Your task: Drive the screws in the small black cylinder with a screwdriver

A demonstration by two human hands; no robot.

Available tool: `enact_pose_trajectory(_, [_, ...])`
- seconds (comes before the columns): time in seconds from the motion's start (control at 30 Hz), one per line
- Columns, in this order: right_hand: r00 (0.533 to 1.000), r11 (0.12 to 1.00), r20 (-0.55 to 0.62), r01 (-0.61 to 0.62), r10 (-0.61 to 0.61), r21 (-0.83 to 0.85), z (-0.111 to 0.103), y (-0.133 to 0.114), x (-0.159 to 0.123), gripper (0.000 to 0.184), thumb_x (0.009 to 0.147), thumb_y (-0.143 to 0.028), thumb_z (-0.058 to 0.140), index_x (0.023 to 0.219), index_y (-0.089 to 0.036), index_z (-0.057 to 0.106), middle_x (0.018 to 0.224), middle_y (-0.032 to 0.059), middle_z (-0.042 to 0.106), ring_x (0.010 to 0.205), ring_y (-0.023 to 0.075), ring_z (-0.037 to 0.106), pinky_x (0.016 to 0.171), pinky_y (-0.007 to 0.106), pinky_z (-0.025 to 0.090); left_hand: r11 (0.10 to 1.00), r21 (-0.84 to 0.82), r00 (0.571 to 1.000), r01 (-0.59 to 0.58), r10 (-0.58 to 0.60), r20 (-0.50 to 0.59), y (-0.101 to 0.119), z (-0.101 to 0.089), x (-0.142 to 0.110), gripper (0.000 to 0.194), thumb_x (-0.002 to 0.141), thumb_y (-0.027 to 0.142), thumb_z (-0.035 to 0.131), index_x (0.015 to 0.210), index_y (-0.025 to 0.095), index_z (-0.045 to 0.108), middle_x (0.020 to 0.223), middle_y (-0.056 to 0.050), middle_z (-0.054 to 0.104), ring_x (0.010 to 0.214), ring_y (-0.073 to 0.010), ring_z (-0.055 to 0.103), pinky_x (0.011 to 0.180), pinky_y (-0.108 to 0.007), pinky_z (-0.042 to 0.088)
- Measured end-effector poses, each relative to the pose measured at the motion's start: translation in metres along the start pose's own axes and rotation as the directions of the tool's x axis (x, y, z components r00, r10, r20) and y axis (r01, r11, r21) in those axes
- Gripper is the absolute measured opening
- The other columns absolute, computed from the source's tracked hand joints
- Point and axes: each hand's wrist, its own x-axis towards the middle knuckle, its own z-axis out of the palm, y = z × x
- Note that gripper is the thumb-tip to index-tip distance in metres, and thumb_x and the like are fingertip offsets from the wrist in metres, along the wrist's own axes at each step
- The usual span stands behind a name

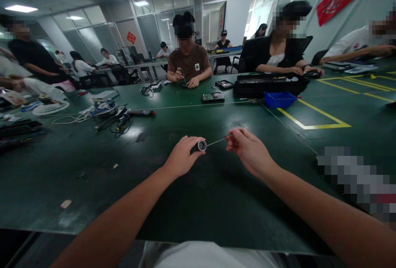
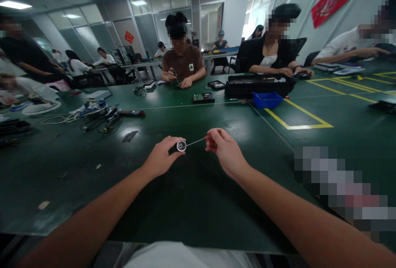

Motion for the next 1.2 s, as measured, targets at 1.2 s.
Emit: enact_pose_trajectory(1.2, [0.913,0.728,0.187,0.403,-0.363,-0.555,0.008,-0.015,-0.028,0.015,0.1,-0.033,0.045,0.104,-0.021,0.054,0.086,0.0043,0.07,0.08,0.0189,0.07,0.07,0.032,0.053,1.0,0.02,1.0,0.011,-0.01,-0.015,-0.008,0.003,-0.003,0.036,0.086,0.032,0.071,0.121,0.027,0.065,0.123,-0.003,0.068,0.116,-0.0236,0.061,0.115,-0.05,0.032])
